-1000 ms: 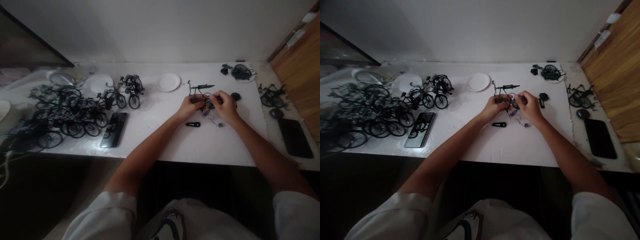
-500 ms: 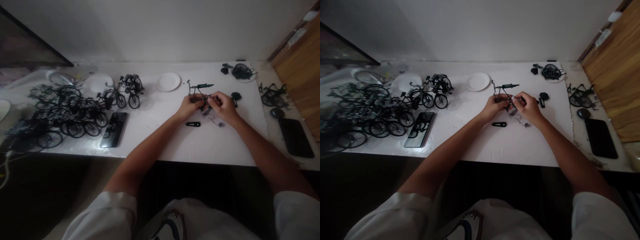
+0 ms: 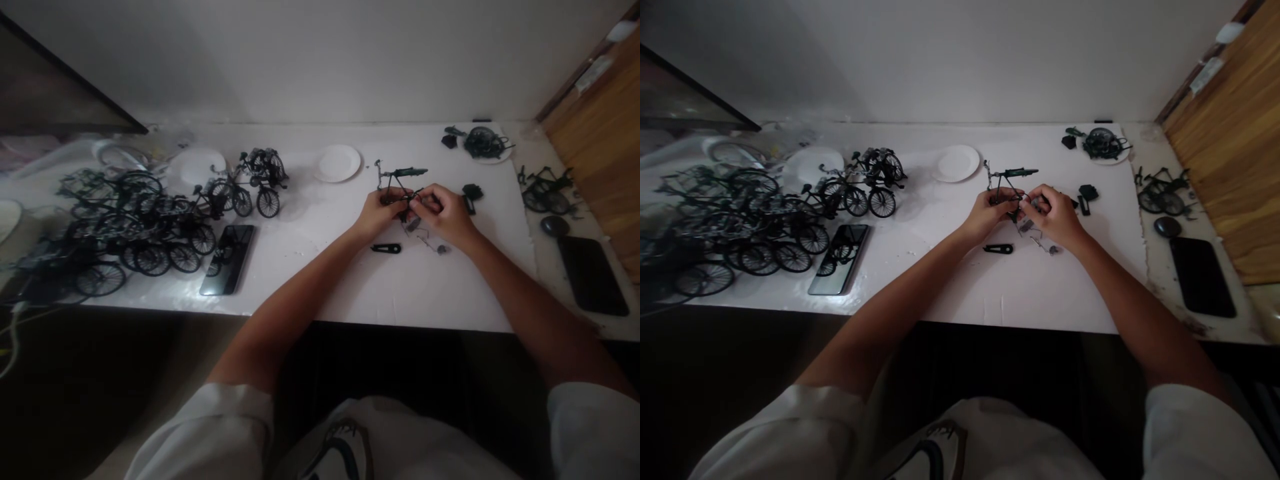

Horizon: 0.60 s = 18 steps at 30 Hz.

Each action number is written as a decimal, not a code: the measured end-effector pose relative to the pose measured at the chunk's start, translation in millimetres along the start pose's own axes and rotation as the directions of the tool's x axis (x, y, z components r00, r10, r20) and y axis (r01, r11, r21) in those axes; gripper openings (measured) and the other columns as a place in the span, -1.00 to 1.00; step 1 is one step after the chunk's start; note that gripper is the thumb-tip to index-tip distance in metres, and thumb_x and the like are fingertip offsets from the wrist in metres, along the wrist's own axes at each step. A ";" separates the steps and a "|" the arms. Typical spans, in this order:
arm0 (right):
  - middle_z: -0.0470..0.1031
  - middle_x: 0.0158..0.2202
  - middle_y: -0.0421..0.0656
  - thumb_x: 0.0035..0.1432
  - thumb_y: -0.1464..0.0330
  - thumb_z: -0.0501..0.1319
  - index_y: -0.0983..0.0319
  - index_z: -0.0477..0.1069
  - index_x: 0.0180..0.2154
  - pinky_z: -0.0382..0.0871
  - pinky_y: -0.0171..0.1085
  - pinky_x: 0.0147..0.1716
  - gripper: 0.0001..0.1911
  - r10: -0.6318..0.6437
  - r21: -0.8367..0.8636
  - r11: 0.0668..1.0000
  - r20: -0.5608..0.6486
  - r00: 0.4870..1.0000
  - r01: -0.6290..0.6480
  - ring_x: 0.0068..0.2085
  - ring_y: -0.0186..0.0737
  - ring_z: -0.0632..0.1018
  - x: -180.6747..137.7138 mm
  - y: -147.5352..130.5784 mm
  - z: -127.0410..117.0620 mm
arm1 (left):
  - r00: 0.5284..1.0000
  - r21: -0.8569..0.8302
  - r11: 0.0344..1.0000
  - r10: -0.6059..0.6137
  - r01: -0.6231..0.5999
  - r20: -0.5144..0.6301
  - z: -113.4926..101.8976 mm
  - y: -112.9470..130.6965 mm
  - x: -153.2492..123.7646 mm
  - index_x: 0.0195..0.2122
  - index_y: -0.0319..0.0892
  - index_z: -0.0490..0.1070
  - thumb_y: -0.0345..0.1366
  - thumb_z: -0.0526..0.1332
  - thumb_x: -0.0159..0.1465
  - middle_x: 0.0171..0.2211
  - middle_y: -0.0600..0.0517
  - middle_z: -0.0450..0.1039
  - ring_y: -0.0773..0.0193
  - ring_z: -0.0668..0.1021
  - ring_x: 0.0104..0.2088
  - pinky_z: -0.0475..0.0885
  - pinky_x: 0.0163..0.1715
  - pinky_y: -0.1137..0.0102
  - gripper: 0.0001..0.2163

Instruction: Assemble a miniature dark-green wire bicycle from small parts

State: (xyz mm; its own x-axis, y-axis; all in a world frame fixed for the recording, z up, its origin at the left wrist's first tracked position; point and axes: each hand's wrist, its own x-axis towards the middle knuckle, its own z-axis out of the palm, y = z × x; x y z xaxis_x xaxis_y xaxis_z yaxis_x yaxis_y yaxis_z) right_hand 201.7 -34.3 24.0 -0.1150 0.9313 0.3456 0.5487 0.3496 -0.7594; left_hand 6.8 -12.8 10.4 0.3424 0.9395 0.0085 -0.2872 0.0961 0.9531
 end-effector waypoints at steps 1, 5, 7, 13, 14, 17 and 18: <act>0.18 -0.52 -0.33 0.24 0.03 0.40 0.12 0.45 -0.29 0.18 -0.21 -0.41 -0.67 0.001 -0.003 1.000 -0.002 1.000 -0.001 -0.48 -0.30 0.27 0.0 0.1 0.2 | 1.000 0.006 1.000 0.005 -0.005 0.004 -0.1 0.0 0.0 -0.10 -0.27 0.60 -0.45 0.37 0.23 -0.27 -0.04 0.64 0.31 0.63 -0.33 0.57 -0.17 0.34 -0.80; 0.16 -0.52 -0.34 0.25 0.06 0.38 0.13 0.45 -0.28 0.18 -0.21 -0.41 -0.70 -0.009 -0.002 1.000 -0.010 1.000 0.009 -0.48 -0.31 0.25 -0.1 1.4 0.8 | 0.999 -0.003 0.999 0.040 -0.040 0.022 0.0 0.6 -0.6 -0.12 -0.28 0.61 -0.41 0.42 0.22 -0.26 -0.05 0.64 0.31 0.62 -0.31 0.56 -0.16 0.34 -0.80; 0.15 -0.51 -0.34 0.26 0.08 0.37 0.13 0.46 -0.27 0.17 -0.21 -0.40 -0.72 -0.012 0.002 1.000 -0.011 1.000 0.012 -0.48 -0.31 0.25 -0.2 1.5 0.9 | 0.998 -0.011 0.998 0.058 -0.058 0.035 0.2 1.1 -1.1 -0.11 -0.29 0.61 -0.40 0.44 0.22 -0.25 -0.05 0.64 0.31 0.63 -0.30 0.56 -0.15 0.34 -0.78; 0.18 -0.51 -0.32 0.24 0.02 0.39 0.13 0.48 -0.25 0.17 -0.22 -0.40 -0.67 0.001 0.006 1.000 -0.019 1.000 -0.001 -0.47 -0.30 0.25 -0.5 -3.7 0.1 | 0.997 0.051 0.996 0.072 -0.073 0.018 2.8 5.4 -4.6 -0.09 -0.27 0.60 -0.37 0.48 0.20 -0.27 -0.03 0.63 0.33 0.61 -0.32 0.55 -0.15 0.35 -0.74; 0.20 -0.50 -0.31 0.25 -0.01 0.39 0.13 0.48 -0.25 0.18 -0.21 -0.40 -0.65 0.006 0.003 1.000 -0.017 1.000 -0.006 -0.46 -0.28 0.26 -0.4 -4.1 -0.1 | 0.997 0.063 0.995 0.071 -0.071 0.012 3.4 6.1 -5.2 -0.08 -0.27 0.60 -0.37 0.48 0.20 -0.27 -0.03 0.63 0.34 0.61 -0.32 0.55 -0.15 0.35 -0.73; 0.34 -0.45 -0.23 0.35 -0.06 0.25 0.13 0.48 -0.25 0.24 -0.19 -0.37 -0.61 -0.003 0.006 1.000 -0.024 1.000 0.003 -0.40 -0.21 0.35 0.0 -1.5 -0.9 | 0.997 0.080 0.994 0.073 -0.073 -0.009 4.7 6.4 -5.6 -0.09 -0.26 0.59 -0.43 0.46 0.18 -0.26 -0.02 0.64 0.34 0.62 -0.31 0.56 -0.13 0.34 -0.73; 0.36 -0.44 -0.21 0.40 -0.06 0.18 0.13 0.48 -0.23 0.26 -0.19 -0.36 -0.59 -0.007 0.016 1.000 -0.022 1.000 0.007 -0.39 -0.19 0.36 0.2 0.5 -1.1 | 0.997 0.086 0.993 0.077 -0.075 -0.016 4.9 6.1 -5.4 -0.09 -0.26 0.58 -0.44 0.44 0.17 -0.25 -0.02 0.64 0.33 0.62 -0.31 0.57 -0.13 0.33 -0.74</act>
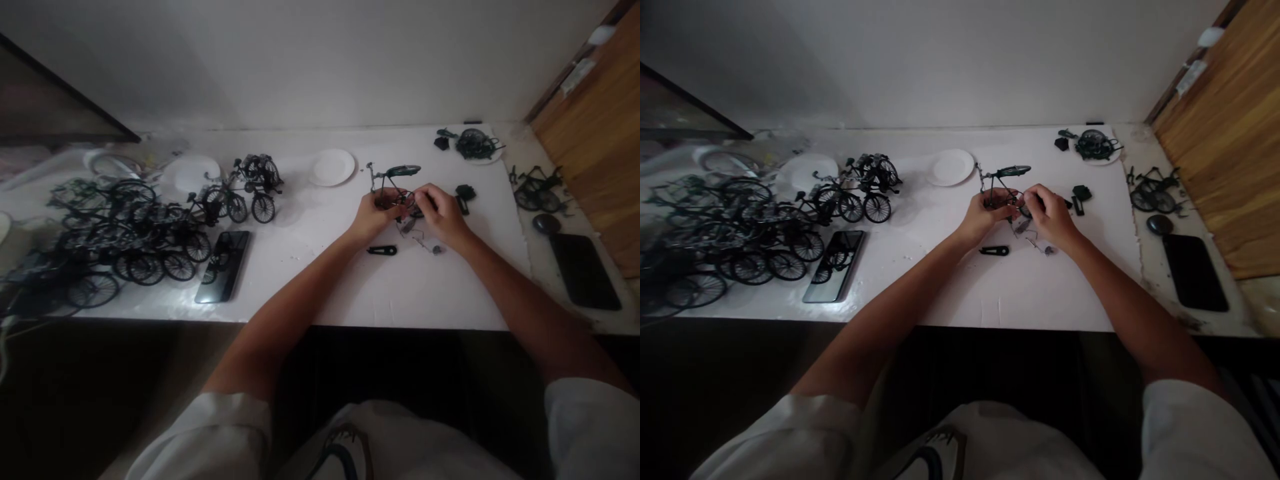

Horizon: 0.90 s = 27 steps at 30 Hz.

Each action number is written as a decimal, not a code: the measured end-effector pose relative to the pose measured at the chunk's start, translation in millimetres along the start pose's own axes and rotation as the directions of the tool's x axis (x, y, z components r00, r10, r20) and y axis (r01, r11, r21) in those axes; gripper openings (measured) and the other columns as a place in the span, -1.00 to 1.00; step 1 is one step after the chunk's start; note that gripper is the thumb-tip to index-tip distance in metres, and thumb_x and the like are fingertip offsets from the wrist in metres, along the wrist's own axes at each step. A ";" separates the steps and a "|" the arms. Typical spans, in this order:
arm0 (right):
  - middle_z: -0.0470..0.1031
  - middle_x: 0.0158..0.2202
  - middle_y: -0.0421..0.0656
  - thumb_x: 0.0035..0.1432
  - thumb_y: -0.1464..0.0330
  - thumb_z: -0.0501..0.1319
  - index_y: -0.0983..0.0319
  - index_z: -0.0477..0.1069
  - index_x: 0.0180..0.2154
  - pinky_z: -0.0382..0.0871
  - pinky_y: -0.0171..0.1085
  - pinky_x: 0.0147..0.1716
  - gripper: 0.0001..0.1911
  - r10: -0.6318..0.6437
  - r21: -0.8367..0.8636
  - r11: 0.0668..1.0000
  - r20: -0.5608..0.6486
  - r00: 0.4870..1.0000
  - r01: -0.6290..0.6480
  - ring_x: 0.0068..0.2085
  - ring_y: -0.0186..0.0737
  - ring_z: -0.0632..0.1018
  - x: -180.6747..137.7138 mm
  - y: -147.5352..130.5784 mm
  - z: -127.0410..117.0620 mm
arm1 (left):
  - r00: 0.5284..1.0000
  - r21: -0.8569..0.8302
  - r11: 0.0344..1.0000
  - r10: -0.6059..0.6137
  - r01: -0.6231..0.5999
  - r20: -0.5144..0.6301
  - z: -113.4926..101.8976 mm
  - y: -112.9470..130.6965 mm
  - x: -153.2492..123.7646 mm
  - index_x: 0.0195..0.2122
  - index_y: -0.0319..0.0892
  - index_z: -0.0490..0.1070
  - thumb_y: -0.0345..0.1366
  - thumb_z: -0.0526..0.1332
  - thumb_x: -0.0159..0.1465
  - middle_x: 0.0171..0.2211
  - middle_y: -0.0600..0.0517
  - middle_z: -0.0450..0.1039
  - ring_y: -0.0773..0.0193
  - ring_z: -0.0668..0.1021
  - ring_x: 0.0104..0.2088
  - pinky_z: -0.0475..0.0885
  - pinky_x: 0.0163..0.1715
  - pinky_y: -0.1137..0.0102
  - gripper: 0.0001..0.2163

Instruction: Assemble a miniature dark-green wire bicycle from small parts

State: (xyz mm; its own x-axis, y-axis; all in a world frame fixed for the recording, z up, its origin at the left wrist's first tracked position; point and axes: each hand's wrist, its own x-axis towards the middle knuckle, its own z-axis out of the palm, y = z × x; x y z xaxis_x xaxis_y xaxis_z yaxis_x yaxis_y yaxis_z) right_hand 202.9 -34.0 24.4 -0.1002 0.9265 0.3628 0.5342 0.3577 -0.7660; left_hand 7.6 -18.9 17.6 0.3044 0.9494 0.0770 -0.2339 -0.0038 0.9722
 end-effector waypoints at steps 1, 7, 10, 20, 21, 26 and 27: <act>0.36 -0.43 -0.20 0.43 -0.04 0.12 0.12 0.49 -0.21 0.26 -0.18 -0.36 -0.59 -0.001 0.015 1.000 0.003 1.000 0.000 -0.39 -0.18 0.36 0.2 2.3 -0.2 | 1.000 0.008 1.000 0.004 -0.004 -0.009 0.2 -0.5 0.4 -0.10 -0.26 0.58 -0.45 0.44 0.17 -0.23 -0.03 0.65 0.33 0.62 -0.31 0.57 -0.13 0.33 -0.75; 0.35 -0.36 -0.20 0.50 0.05 0.03 0.10 0.49 0.05 0.31 -0.17 -0.35 -0.61 -0.040 0.067 0.997 -0.112 0.993 0.048 -0.39 -0.19 0.37 2.5 10.8 0.1 | 0.997 0.090 0.996 0.032 -0.027 -0.064 0.3 -4.1 1.7 -0.07 -0.26 0.60 -0.46 0.45 0.16 -0.13 -0.11 0.69 0.28 0.65 -0.22 0.57 -0.13 0.34 -0.71; 0.48 -0.27 -0.14 0.51 -0.04 0.03 0.06 0.40 0.18 0.43 -0.16 -0.30 -0.55 -0.023 0.078 0.996 -0.131 0.991 0.033 -0.29 -0.14 0.51 3.3 10.3 2.4 | 0.995 0.118 0.992 0.042 -0.032 -0.086 0.7 -4.3 1.0 -0.04 -0.26 0.59 -0.44 0.44 0.18 -0.13 -0.12 0.69 0.28 0.65 -0.23 0.56 -0.15 0.35 -0.70; 0.70 0.01 -0.01 0.49 -0.01 0.21 0.09 0.61 -0.01 0.55 0.05 0.14 -0.64 -0.169 0.087 0.977 -0.222 0.960 0.192 0.08 0.03 0.69 0.7 -0.3 2.2 | 0.986 0.251 0.965 0.114 -0.081 -0.119 1.4 -4.3 -0.2 0.00 -0.26 0.57 -0.43 0.41 0.23 -0.07 -0.15 0.68 0.27 0.65 -0.20 0.52 -0.20 0.39 -0.70; 0.69 0.01 -0.02 0.45 0.00 0.27 0.08 0.65 -0.09 0.53 0.09 0.17 -0.67 -0.198 0.048 0.976 -0.230 0.953 0.214 0.10 0.06 0.67 1.0 -2.2 1.5 | 0.984 0.278 0.956 0.127 -0.090 -0.122 1.2 -4.5 -0.2 -0.01 -0.26 0.57 -0.43 0.40 0.23 -0.08 -0.14 0.68 0.28 0.64 -0.21 0.52 -0.20 0.39 -0.71; 0.61 -0.18 -0.09 0.28 0.00 0.45 0.06 0.68 -0.27 0.58 0.02 -0.03 -0.72 -0.305 -0.060 0.952 -0.310 0.900 0.302 -0.08 -0.01 0.63 1.8 -6.8 1.7 | 0.974 0.369 0.920 0.189 -0.130 -0.128 -0.4 -7.5 1.1 -0.02 -0.21 0.57 -0.44 0.37 0.25 -0.11 -0.09 0.69 0.31 0.63 -0.25 0.53 -0.22 0.38 -0.74; 0.59 -0.24 -0.12 0.28 0.00 0.45 0.07 0.67 -0.28 0.57 -0.02 -0.10 -0.70 -0.310 -0.046 0.949 -0.310 0.899 0.311 -0.16 -0.07 0.62 1.4 -6.5 2.5 | 0.972 0.375 0.917 0.196 -0.133 -0.133 -0.6 -8.2 1.6 -0.02 -0.20 0.57 -0.44 0.36 0.25 -0.10 -0.08 0.70 0.31 0.63 -0.26 0.53 -0.23 0.38 -0.74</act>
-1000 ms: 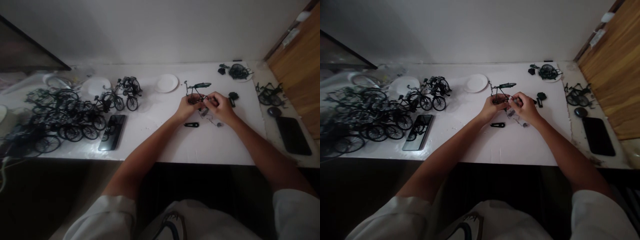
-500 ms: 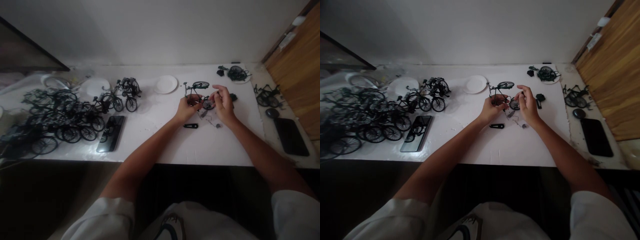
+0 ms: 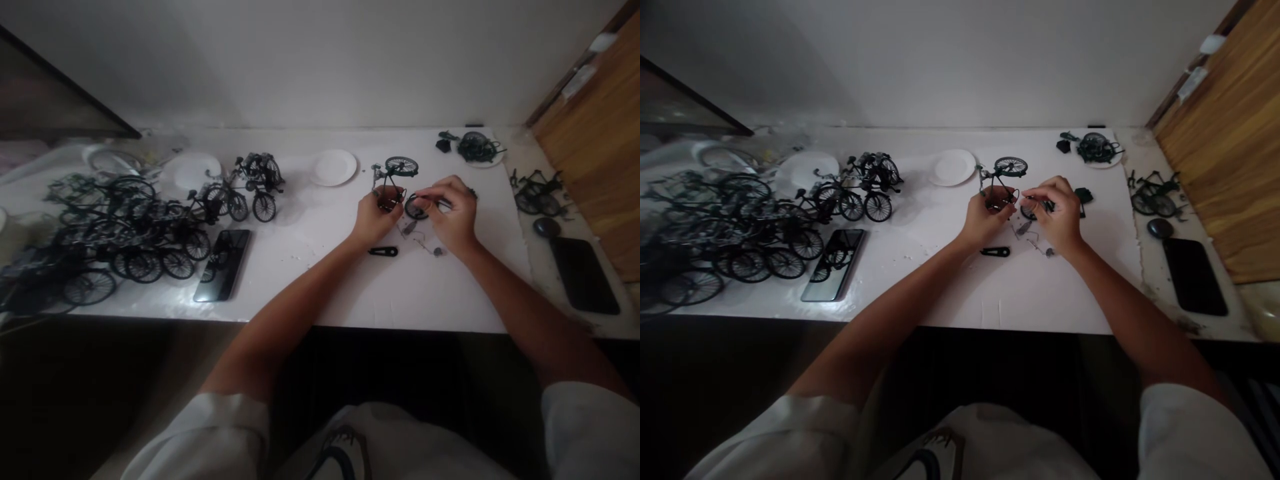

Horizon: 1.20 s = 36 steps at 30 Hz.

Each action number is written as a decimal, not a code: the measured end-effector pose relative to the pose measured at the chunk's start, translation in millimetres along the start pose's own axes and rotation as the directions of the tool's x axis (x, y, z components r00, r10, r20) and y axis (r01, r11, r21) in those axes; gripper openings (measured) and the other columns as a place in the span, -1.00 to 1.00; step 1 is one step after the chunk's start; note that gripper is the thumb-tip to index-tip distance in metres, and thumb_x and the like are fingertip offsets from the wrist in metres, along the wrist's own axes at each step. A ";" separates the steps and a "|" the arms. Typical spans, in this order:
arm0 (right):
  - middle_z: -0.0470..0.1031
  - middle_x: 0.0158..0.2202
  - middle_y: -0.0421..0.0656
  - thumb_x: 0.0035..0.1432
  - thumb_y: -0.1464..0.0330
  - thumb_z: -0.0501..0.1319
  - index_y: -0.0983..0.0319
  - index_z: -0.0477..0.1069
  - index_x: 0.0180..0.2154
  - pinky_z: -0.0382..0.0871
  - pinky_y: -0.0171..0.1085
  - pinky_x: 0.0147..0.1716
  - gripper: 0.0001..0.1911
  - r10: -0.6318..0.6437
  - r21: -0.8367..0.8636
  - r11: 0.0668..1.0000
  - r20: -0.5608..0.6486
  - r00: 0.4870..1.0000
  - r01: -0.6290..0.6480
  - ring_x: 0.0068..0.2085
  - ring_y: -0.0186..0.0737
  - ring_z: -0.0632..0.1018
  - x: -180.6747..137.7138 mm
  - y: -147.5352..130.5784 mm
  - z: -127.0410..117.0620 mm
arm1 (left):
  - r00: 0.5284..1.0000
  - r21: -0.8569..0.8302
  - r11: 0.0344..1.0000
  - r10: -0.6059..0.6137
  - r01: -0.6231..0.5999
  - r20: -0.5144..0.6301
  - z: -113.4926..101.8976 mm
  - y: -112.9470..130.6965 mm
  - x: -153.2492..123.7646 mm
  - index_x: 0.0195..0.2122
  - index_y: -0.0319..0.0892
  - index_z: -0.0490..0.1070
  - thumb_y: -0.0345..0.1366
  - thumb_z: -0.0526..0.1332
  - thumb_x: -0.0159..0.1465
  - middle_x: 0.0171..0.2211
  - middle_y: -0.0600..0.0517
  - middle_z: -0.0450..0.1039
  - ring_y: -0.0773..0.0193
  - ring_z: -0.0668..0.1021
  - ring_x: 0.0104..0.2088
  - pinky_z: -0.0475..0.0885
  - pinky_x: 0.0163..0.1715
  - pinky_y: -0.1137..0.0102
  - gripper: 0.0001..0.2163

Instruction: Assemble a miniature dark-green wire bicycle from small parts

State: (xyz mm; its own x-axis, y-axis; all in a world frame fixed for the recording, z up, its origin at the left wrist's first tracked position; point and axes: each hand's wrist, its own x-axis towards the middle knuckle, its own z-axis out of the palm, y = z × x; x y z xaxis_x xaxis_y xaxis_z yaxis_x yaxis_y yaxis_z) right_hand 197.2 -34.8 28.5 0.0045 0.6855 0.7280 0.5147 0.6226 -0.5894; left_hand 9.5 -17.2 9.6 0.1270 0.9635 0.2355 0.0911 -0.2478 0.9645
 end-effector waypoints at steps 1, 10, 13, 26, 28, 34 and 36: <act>0.57 -0.28 -0.14 0.29 -0.01 0.45 0.08 0.64 -0.29 0.56 -0.06 -0.16 -0.68 0.000 0.019 1.000 0.004 1.000 0.000 -0.22 -0.11 0.61 -1.0 0.5 0.7 | 1.000 0.009 1.000 0.003 -0.002 -0.012 0.2 -0.8 0.3 -0.02 -0.19 0.56 -0.45 0.36 0.25 -0.10 -0.07 0.70 0.31 0.63 -0.27 0.53 -0.24 0.39 -0.74; 0.60 -0.27 -0.18 0.26 -0.03 0.47 0.13 0.51 -0.24 0.47 -0.22 -0.35 -0.61 0.136 0.062 0.989 -0.015 0.991 -0.135 -0.23 -0.18 0.63 -7.8 4.7 3.3 | 0.999 0.039 0.999 -0.001 0.003 -0.052 0.6 0.2 -0.7 -0.04 -0.18 0.56 -0.44 0.36 0.27 -0.13 -0.06 0.69 0.33 0.61 -0.29 0.53 -0.23 0.38 -0.76; 0.61 -0.27 -0.17 0.27 -0.03 0.46 0.13 0.53 -0.24 0.48 -0.21 -0.34 -0.62 0.150 0.032 0.988 -0.015 0.989 -0.150 -0.22 -0.16 0.64 -7.3 4.2 3.0 | 0.999 0.031 0.999 -0.007 0.009 -0.049 0.2 0.1 -0.2 -0.05 -0.18 0.56 -0.43 0.37 0.27 -0.13 -0.06 0.69 0.34 0.61 -0.29 0.53 -0.22 0.38 -0.77; 0.61 -0.27 -0.17 0.29 -0.07 0.43 0.13 0.52 -0.24 0.49 -0.20 -0.33 -0.59 0.143 0.018 0.990 -0.009 0.990 -0.143 -0.21 -0.16 0.64 -7.5 6.1 3.9 | 0.999 0.011 1.000 -0.025 0.025 -0.038 0.4 -2.9 1.1 -0.04 -0.18 0.58 -0.42 0.38 0.25 -0.11 -0.07 0.67 0.32 0.62 -0.25 0.52 -0.22 0.38 -0.75; 0.61 -0.27 -0.17 0.29 -0.06 0.43 0.13 0.51 -0.24 0.49 -0.21 -0.34 -0.59 0.137 0.022 0.990 -0.019 0.990 -0.137 -0.21 -0.17 0.64 -7.4 6.1 4.0 | 0.999 0.003 1.000 -0.026 0.026 -0.038 0.7 -3.6 1.1 -0.04 -0.18 0.57 -0.42 0.38 0.26 -0.12 -0.06 0.67 0.32 0.62 -0.26 0.52 -0.23 0.38 -0.76; 0.62 -0.28 -0.18 0.28 -0.03 0.45 0.13 0.52 -0.25 0.48 -0.22 -0.36 -0.62 0.124 0.044 0.992 -0.028 0.992 -0.122 -0.23 -0.19 0.64 -7.0 6.3 4.3 | 0.999 -0.005 0.999 -0.033 0.033 -0.036 1.4 -5.5 2.4 -0.05 -0.19 0.57 -0.43 0.39 0.27 -0.13 -0.07 0.66 0.32 0.61 -0.27 0.52 -0.22 0.36 -0.78; 0.62 -0.28 -0.18 0.28 -0.04 0.45 0.13 0.52 -0.25 0.49 -0.22 -0.36 -0.61 0.121 0.043 0.992 -0.032 0.992 -0.120 -0.23 -0.20 0.63 -6.9 6.0 4.3 | 0.999 -0.008 1.000 -0.029 0.028 -0.039 1.3 -6.7 3.0 -0.05 -0.18 0.57 -0.41 0.39 0.28 -0.13 -0.07 0.66 0.31 0.62 -0.26 0.53 -0.23 0.36 -0.79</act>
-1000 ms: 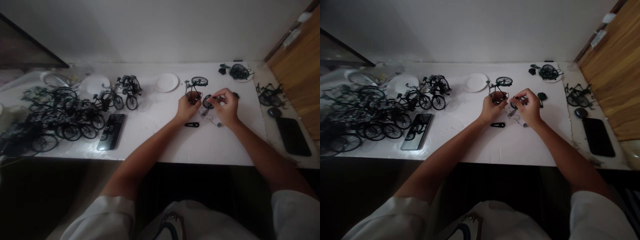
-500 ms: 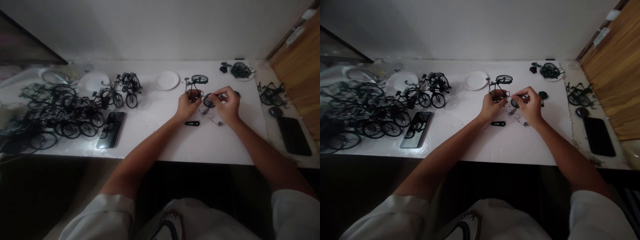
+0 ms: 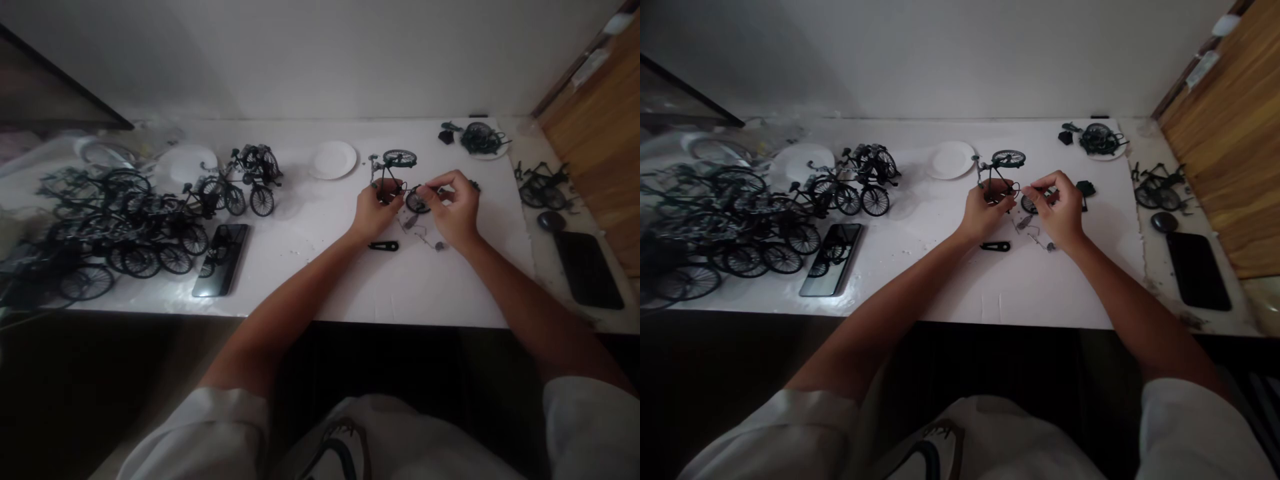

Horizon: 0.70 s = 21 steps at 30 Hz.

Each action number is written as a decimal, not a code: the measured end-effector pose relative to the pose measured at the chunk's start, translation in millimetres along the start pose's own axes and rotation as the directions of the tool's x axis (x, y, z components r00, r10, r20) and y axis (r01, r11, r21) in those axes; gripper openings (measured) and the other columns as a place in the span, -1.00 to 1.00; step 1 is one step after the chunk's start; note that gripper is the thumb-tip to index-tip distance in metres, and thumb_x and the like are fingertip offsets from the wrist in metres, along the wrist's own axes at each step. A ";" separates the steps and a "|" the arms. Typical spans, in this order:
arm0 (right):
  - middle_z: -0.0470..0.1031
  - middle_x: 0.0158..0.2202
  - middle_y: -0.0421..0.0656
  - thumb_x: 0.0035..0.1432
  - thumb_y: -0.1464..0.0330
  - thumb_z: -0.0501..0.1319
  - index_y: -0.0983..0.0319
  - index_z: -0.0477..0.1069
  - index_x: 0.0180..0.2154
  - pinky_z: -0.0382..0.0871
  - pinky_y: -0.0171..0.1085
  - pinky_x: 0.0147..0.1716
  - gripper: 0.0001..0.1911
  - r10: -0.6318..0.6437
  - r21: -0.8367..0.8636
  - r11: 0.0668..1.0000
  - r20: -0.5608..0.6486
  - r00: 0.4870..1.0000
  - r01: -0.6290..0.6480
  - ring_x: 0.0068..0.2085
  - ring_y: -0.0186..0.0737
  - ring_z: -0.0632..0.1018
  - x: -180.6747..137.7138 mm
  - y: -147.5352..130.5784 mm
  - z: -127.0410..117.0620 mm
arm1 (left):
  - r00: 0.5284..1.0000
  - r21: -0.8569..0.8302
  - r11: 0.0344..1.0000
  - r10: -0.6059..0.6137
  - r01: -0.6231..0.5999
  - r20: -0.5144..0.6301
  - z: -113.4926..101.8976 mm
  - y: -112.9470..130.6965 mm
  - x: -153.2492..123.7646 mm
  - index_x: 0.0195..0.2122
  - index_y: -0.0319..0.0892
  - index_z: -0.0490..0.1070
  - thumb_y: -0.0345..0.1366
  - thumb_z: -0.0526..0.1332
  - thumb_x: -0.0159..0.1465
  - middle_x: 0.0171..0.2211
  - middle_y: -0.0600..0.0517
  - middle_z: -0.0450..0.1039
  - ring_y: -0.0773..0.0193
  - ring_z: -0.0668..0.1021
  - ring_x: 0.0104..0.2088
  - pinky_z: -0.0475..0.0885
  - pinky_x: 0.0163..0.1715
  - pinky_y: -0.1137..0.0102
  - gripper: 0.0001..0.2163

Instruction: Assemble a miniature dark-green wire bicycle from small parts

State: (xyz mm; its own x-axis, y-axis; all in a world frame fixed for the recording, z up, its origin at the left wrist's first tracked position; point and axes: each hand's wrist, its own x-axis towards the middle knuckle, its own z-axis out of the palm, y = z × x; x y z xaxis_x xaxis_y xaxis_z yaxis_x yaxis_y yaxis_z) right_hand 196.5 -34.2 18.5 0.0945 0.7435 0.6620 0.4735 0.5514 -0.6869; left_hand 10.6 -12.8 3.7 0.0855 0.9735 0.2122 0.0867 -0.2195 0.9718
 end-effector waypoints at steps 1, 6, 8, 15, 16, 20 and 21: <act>0.62 -0.28 -0.18 0.28 -0.04 0.44 0.13 0.52 -0.25 0.49 -0.22 -0.36 -0.60 0.000 -0.004 1.000 -0.001 1.000 0.000 -0.23 -0.20 0.63 0.0 -0.3 0.0 | 1.000 -0.001 1.000 0.003 -0.003 0.000 -0.1 -0.6 0.3 -0.05 -0.18 0.57 -0.41 0.39 0.28 -0.13 -0.07 0.66 0.32 0.62 -0.26 0.53 -0.23 0.36 -0.79; 0.61 -0.28 -0.18 0.29 -0.08 0.42 0.13 0.51 -0.25 0.49 -0.22 -0.35 -0.58 0.010 -0.019 1.000 0.010 1.000 -0.010 -0.22 -0.19 0.64 0.0 -2.2 -0.4 | 1.000 0.004 1.000 0.008 -0.008 0.000 -0.6 -1.7 0.4 -0.04 -0.16 0.58 -0.41 0.39 0.26 -0.12 -0.06 0.67 0.32 0.61 -0.26 0.53 -0.23 0.37 -0.76; 0.61 -0.28 -0.17 0.30 -0.09 0.41 0.13 0.51 -0.25 0.49 -0.21 -0.35 -0.57 0.014 -0.021 1.000 0.007 1.000 -0.014 -0.22 -0.18 0.64 -0.1 -2.6 -0.4 | 1.000 0.010 1.000 0.006 -0.006 0.002 -0.7 -0.4 -0.3 -0.04 -0.16 0.58 -0.41 0.38 0.26 -0.12 -0.06 0.67 0.32 0.61 -0.26 0.53 -0.22 0.37 -0.76; 0.62 -0.26 -0.14 0.29 -0.13 0.39 0.12 0.50 -0.25 0.52 -0.18 -0.32 -0.54 0.041 -0.070 0.997 0.011 0.999 -0.040 -0.20 -0.13 0.64 0.0 -0.5 -0.2 | 1.000 0.034 0.999 0.000 -0.001 0.010 -1.2 1.8 -1.7 -0.06 -0.17 0.59 -0.35 0.40 0.28 -0.13 -0.07 0.67 0.32 0.59 -0.26 0.51 -0.24 0.38 -0.80; 0.62 -0.26 -0.14 0.29 -0.12 0.40 0.12 0.50 -0.25 0.52 -0.18 -0.32 -0.55 0.041 -0.070 0.997 0.010 0.999 -0.040 -0.20 -0.13 0.64 0.0 -0.6 -0.4 | 1.000 0.032 0.999 0.001 -0.001 0.010 -1.2 1.1 -1.4 -0.06 -0.17 0.59 -0.36 0.40 0.28 -0.13 -0.07 0.67 0.31 0.59 -0.26 0.51 -0.24 0.38 -0.79; 0.63 -0.24 -0.13 0.28 -0.01 0.44 0.12 0.51 -0.27 0.52 -0.15 -0.31 -0.65 0.043 -0.063 0.997 0.039 0.998 -0.040 -0.18 -0.10 0.64 0.8 -5.0 -2.3 | 1.000 0.033 0.999 0.002 -0.002 0.003 -1.2 -2.0 0.0 -0.06 -0.17 0.59 -0.38 0.40 0.26 -0.13 -0.07 0.67 0.31 0.59 -0.25 0.51 -0.23 0.38 -0.78; 0.62 -0.24 -0.12 0.27 0.04 0.46 0.12 0.52 -0.28 0.53 -0.14 -0.31 -0.68 0.039 -0.063 0.997 0.053 0.998 -0.035 -0.17 -0.09 0.63 1.3 -6.6 -2.9 | 1.000 0.040 0.999 -0.001 0.001 0.000 -1.3 -2.5 0.3 -0.06 -0.17 0.58 -0.39 0.40 0.26 -0.14 -0.07 0.67 0.31 0.59 -0.25 0.50 -0.23 0.38 -0.78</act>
State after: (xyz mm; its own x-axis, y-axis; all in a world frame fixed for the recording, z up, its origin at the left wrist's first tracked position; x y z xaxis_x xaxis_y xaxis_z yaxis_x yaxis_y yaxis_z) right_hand 196.1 -38.0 24.7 0.0660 0.7833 0.6181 0.5244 0.4998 -0.6893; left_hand 9.0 -11.9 1.4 0.0854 0.9736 0.2115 0.1264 -0.2212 0.9670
